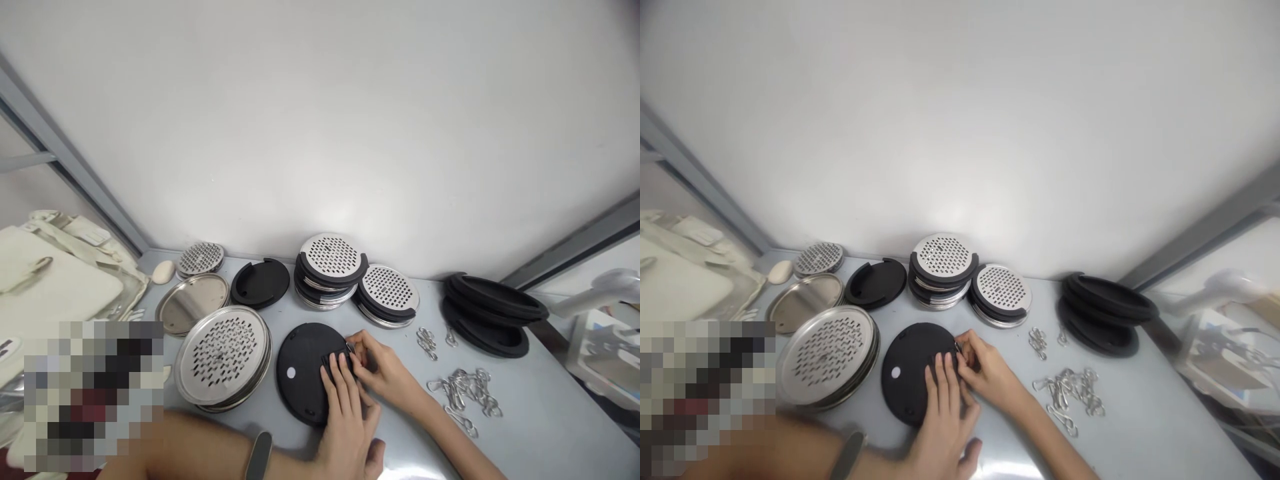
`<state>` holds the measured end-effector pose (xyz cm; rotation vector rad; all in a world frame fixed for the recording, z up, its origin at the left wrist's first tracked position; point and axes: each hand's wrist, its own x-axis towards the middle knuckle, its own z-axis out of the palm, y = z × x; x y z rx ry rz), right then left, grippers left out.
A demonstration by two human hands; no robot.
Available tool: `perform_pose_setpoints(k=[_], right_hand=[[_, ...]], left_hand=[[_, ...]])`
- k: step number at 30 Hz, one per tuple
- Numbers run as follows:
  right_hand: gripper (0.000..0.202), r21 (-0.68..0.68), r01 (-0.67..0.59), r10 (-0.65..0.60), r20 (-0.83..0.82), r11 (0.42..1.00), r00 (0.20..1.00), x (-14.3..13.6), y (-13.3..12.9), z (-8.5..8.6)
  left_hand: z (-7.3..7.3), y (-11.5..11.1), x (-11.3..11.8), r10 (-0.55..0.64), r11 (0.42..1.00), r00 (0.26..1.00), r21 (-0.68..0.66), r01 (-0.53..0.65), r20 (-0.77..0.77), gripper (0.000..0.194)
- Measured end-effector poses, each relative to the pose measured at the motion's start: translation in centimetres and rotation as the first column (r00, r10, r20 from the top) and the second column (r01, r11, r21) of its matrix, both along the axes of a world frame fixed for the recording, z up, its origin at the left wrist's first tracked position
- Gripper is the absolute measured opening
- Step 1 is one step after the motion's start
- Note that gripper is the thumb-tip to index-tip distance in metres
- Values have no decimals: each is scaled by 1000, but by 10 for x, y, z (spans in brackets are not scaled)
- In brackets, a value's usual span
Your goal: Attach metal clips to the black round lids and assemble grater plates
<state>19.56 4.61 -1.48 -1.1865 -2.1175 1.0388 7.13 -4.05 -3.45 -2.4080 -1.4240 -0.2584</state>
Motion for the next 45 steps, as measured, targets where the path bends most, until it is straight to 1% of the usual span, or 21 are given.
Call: perform_pose_setpoints(k=[8, 17, 23, 34, 45], right_hand=[[18, -18, 7, -7, 5, 1000, 1000, 1, 1, -2], [19, -47, -2, 1, -10, 999, 1000, 2, 1, 0], [19, -38, -6, 5, -12, 999, 1000, 2, 1, -1], [19, -92, 25, -34, -89, 995, 995, 2, 3, -2], [23, -149, 13, -40, -175, 989, 984, 2, 5, -2]], left_hand=[[1, 1, -1, 3, 1000, 1000, 14, -3, 0, 59], [1, 0, 0, 9, 1000, 1000, 7, -9, -7, 60], [1, 0, 0, 15, 1000, 1000, 12, -15, 3, 60], [1, 0, 0, 14, 1000, 1000, 7, -14, -3, 60], [0, 0, -1, 14, 1000, 1000, 7, -14, 2, 62]])
